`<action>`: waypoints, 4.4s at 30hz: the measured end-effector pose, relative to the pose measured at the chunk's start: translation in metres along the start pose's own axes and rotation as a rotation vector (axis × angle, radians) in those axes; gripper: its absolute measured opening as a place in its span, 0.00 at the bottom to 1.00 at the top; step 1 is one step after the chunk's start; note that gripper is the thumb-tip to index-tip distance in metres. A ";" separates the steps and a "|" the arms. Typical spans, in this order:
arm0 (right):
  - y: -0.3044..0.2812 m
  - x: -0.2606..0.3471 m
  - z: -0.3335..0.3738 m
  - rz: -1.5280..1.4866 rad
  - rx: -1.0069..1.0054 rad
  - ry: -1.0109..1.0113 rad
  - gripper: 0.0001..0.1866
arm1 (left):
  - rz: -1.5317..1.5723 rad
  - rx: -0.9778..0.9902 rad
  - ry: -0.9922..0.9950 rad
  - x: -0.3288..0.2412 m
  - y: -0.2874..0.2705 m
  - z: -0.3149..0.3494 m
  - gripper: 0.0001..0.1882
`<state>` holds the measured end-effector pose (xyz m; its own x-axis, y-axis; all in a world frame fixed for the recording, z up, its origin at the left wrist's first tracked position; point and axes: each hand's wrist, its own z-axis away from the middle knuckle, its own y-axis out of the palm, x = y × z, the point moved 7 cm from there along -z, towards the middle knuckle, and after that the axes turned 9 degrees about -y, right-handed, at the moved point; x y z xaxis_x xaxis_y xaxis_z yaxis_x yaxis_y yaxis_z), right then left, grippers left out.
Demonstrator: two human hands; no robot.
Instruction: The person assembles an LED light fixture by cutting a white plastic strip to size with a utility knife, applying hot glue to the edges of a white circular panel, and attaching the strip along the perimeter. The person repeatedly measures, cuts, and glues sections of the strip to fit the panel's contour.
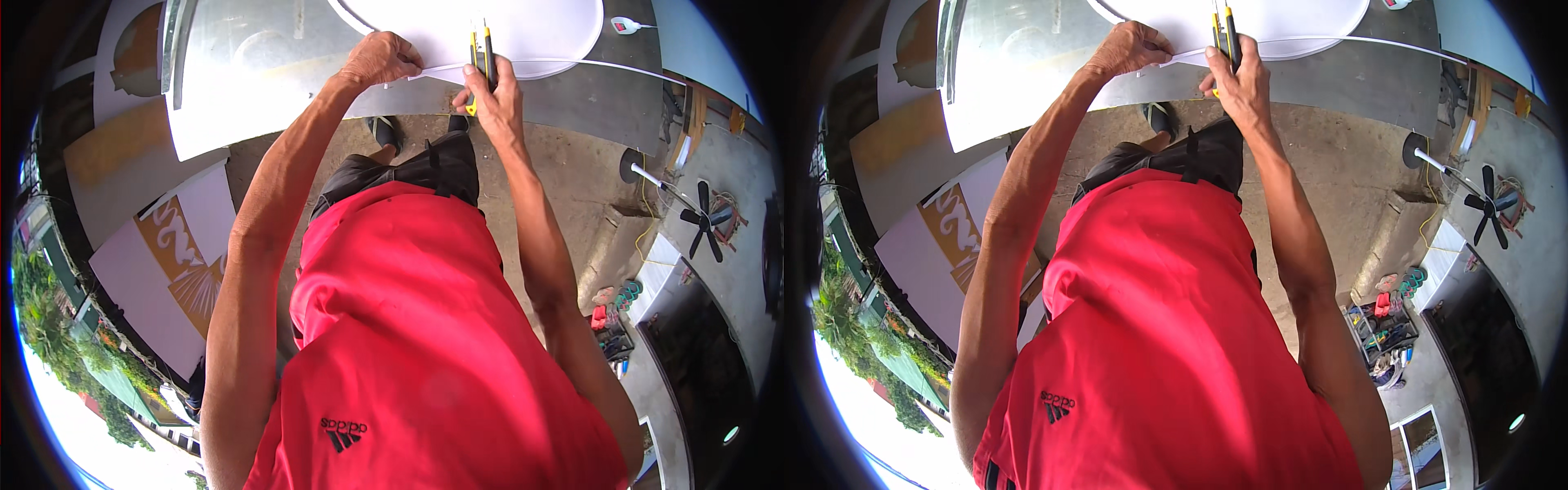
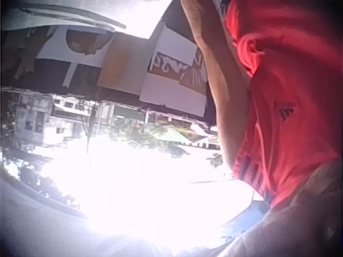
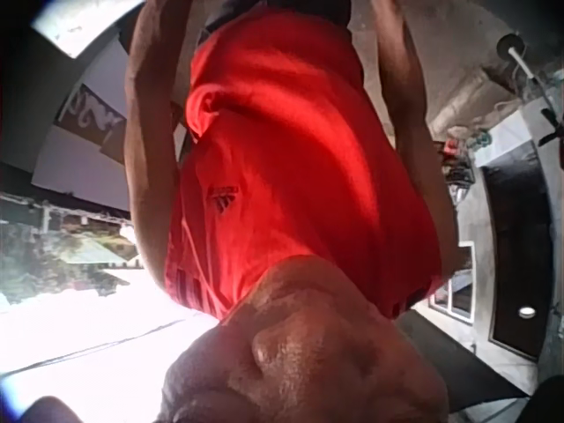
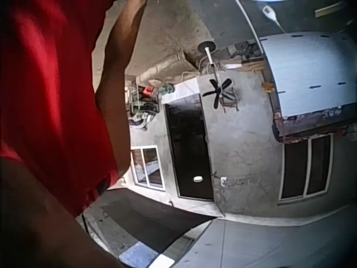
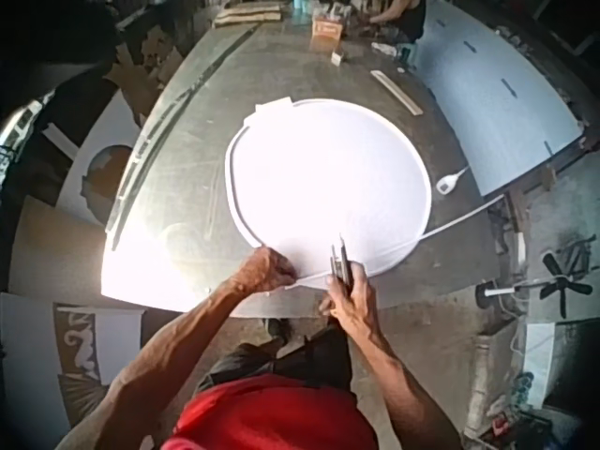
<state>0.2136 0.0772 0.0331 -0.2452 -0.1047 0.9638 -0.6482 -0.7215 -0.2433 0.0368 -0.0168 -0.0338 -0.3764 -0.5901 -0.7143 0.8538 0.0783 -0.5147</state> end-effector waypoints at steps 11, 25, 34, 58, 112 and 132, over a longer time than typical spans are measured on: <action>0.045 -0.046 0.072 0.583 0.139 -0.134 0.17 | 0.039 0.012 0.061 -0.001 0.000 -0.002 0.12; 0.052 -0.052 0.071 0.638 0.147 -0.198 0.16 | 0.024 -0.021 0.073 -0.003 0.000 0.000 0.11; 0.057 -0.049 0.072 0.720 0.145 -0.203 0.15 | 0.010 -0.035 0.077 -0.002 0.000 0.000 0.10; 0.066 -0.046 0.073 0.946 0.177 -0.131 0.18 | 0.011 -0.038 0.044 -0.001 0.001 0.000 0.11; 0.067 -0.028 0.057 0.925 0.359 0.031 0.17 | -0.324 -0.299 -0.075 -0.014 -0.011 0.011 0.53; 0.067 -0.051 0.058 0.961 0.361 -0.008 0.18 | -0.259 -0.307 -0.070 -0.010 -0.011 0.013 0.53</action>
<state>0.2248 -0.0052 -0.0262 -0.5408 -0.7502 0.3804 0.0750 -0.4934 -0.8665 0.0363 -0.0222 -0.0149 -0.5309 -0.6739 -0.5137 0.5826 0.1499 -0.7988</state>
